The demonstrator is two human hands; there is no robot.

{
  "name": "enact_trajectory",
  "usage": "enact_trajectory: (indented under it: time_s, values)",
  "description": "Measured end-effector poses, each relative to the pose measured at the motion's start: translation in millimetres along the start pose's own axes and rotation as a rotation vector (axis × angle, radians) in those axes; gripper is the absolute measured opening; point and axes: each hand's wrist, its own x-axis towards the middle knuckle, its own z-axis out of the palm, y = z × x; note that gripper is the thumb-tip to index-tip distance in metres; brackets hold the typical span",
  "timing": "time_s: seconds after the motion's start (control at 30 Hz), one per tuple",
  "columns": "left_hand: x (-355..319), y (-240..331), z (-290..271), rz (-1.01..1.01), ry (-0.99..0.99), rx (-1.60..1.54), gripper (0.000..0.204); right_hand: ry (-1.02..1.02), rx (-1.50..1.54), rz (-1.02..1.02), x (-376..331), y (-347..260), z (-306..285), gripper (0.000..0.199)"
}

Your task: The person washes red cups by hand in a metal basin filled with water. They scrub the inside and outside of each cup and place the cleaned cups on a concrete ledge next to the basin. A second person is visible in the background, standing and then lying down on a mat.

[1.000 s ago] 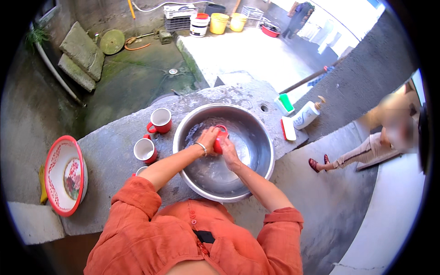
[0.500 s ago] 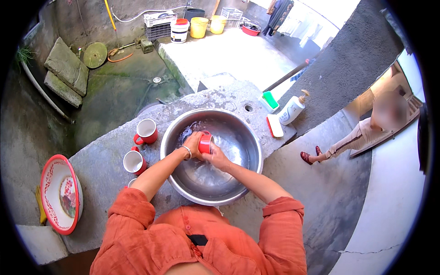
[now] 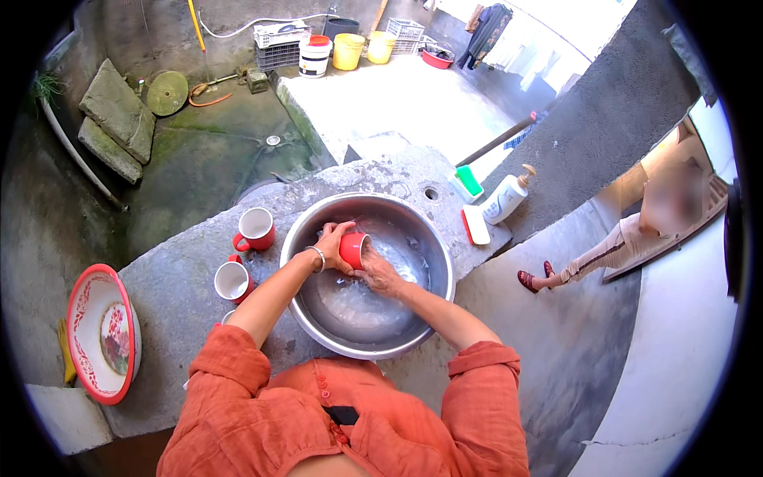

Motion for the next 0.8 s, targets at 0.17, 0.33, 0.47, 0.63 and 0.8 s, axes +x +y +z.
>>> enact_trajectory:
  time_s: [0.17,0.33,0.47,0.63,0.8]
  values:
    - [-3.5,-3.6,-12.8,0.000,-0.164,0.076,0.113,0.006,0.233,0.439,17.4,-26.8,-8.2,0.023]
    - [-19.9,33.1,-0.5,0.286,0.104,0.185,0.103,0.574,0.914,0.971,47.1,-30.0,10.0,0.033]
    - [-4.3,8.3,3.1,0.222,0.050,0.198,0.094,0.608,0.735,0.904,41.5,-42.2,27.4,0.041]
    - [3.3,-0.6,-8.5,0.145,-0.184,0.042,0.092,-0.096,0.119,0.135,2.8,-29.3,-16.2,0.050]
    - [9.0,3.5,-1.7,0.144,-0.226,0.136,0.093,-0.192,0.113,0.087,-1.3,-21.3,-16.0,0.058]
